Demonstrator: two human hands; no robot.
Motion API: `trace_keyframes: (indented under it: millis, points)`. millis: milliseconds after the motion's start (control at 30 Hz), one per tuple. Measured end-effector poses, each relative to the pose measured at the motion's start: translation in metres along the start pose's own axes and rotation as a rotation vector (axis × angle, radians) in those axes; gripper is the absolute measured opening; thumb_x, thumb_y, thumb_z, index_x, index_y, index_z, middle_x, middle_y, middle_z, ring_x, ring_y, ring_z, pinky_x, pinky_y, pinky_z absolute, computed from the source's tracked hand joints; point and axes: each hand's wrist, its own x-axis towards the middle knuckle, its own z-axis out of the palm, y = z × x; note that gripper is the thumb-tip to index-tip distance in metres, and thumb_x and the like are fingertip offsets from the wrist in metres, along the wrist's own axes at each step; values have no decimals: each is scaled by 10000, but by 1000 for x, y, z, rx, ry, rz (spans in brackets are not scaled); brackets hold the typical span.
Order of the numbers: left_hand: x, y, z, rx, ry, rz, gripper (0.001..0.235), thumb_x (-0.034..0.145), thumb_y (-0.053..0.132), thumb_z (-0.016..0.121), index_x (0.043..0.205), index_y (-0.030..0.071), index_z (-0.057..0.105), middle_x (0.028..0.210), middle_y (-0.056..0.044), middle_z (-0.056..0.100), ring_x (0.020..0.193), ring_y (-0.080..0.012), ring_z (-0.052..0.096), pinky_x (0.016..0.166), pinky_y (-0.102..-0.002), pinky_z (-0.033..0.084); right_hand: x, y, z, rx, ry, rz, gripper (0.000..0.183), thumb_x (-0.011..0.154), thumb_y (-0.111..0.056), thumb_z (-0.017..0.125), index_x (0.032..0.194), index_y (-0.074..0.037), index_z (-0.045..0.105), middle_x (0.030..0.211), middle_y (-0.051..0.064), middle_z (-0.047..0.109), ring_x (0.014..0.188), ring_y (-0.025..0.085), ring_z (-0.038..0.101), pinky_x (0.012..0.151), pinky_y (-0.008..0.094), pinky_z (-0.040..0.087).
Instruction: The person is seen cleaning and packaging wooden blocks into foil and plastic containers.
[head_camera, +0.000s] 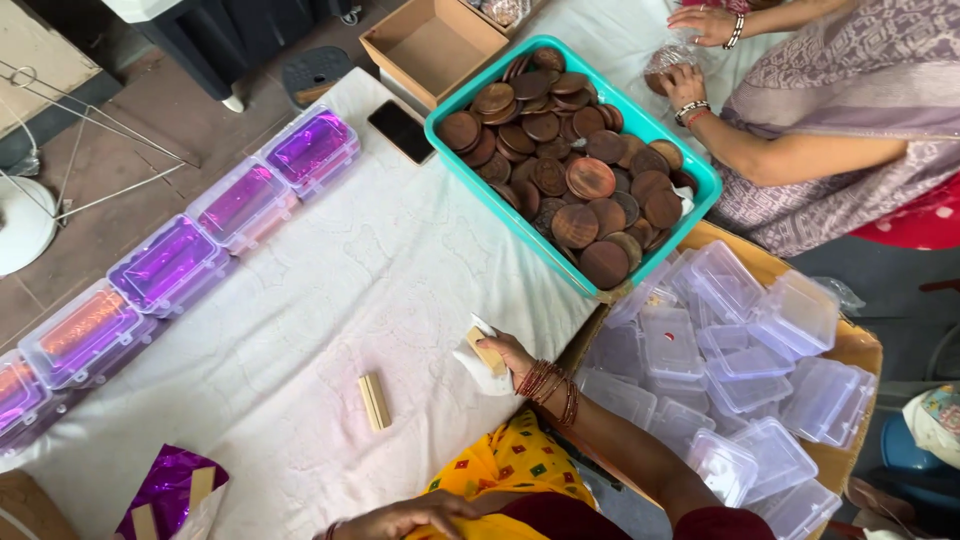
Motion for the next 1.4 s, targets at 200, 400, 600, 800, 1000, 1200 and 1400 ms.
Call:
trace_keyframes:
  millis: [200,400,600,800,1000,1200,1400]
  points:
    - [-58,-118,-3,-129,460,-156,221,894,182,652,1055,31,656,1236,-178,597,1262,-300,535,1153,-445,355,17,5,26,-41,-94,17,518,897,-220,678,1374,-58,556,1060,98,687,882,189,699,696,342,601]
    - [40,-47,-37,-123,1168,-4,170,828,-29,588,996,-16,612,953,-100,619,934,-213,591,899,-369,522,22,5,27,-87,-113,24,534,908,-218,664,1402,-57,537,1084,83,680,928,173,699,768,337,602]
    - [157,-23,-79,373,1054,-89,135,901,77,749,981,-4,677,856,-76,709,778,-153,637,736,-305,546,6,-35,8,-128,-109,-71,506,898,-225,624,1364,-45,544,1079,115,699,929,209,704,792,343,597]
    - [218,-43,-88,521,1021,-103,172,905,158,737,996,21,688,831,-62,713,713,-112,644,685,-286,523,17,-32,-66,-44,-105,-105,456,920,-205,640,1296,47,584,1059,171,681,897,254,695,766,364,588]
    - [161,-112,-136,-192,528,-177,316,900,270,840,909,7,665,775,-7,628,653,-72,520,606,-218,431,-40,-65,-44,6,68,-64,454,877,-180,657,1306,-49,590,1070,72,695,919,192,701,779,334,608]
    - [133,-44,-130,-338,98,-232,689,805,526,812,1230,-6,703,1044,-11,665,951,-75,621,860,-212,502,-36,-61,-37,24,18,-32,434,892,-177,677,1293,-34,588,1063,73,691,917,186,702,773,335,602]
    - [97,-44,-123,-271,296,-921,877,869,782,381,1141,38,757,1026,-78,758,880,-133,692,794,-257,567,-28,-61,-34,39,-21,-25,430,898,-162,686,1292,-21,589,1073,89,692,928,195,702,769,332,612]
